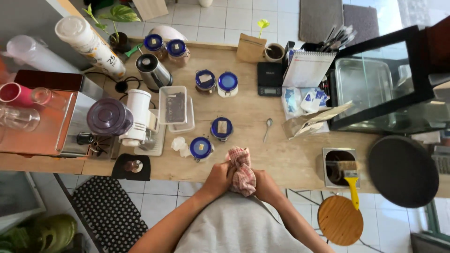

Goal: Cleaning a coffee shop counter with a cloth and organizing small tools.

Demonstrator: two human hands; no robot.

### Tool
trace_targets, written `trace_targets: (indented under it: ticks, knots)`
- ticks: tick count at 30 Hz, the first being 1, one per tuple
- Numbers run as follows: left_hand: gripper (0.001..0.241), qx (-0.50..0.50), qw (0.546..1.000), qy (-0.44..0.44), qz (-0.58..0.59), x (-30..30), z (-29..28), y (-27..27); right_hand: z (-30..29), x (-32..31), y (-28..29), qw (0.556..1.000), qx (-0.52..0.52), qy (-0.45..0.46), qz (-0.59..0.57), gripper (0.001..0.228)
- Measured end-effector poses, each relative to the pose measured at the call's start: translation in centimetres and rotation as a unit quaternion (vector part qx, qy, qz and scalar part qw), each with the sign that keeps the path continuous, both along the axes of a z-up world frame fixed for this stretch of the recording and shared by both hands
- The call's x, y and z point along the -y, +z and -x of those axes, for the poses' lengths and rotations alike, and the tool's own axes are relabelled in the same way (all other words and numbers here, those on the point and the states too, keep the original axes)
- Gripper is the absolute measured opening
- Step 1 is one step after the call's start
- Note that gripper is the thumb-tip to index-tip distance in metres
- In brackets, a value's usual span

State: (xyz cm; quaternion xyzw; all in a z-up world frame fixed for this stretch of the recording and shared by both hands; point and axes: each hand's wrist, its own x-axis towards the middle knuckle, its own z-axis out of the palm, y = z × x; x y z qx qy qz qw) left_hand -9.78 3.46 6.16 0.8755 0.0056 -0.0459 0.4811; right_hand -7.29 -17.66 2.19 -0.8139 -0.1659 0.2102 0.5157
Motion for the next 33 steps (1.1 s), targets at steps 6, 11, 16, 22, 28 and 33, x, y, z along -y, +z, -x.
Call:
trace_targets:
  ticks: [6,11,16,22,28,33]
  knots:
    - [0.026,-0.046,0.988,-0.115,0.095,-1.1,0.7,-2.3,2.5,-1.0,2.3,0.985,0.041,0.009,0.166,0.007]
    - [0.032,0.070,0.954,-0.239,-0.165,-1.9,1.2,-0.9,3.1,-1.7,4.2,0.965,0.102,-0.006,0.241,0.003]
    - [0.032,0.081,0.963,-0.224,-0.128,-2.4,1.0,0.4,6.0,-4.2,4.4,0.964,0.121,-0.067,0.226,0.006]
    - [0.029,0.121,0.971,-0.193,-0.074,-2.2,1.5,-0.2,6.6,-4.1,1.0,0.987,0.042,-0.125,0.089,0.024]
    - [0.034,0.016,0.986,-0.164,0.036,-2.5,1.6,1.0,7.4,-6.1,3.0,0.983,-0.067,-0.161,0.056,0.064]
    - [0.018,0.065,0.953,-0.185,-0.230,-1.6,1.6,-5.6,7.1,-5.0,2.8,0.952,0.096,-0.102,0.273,0.063]
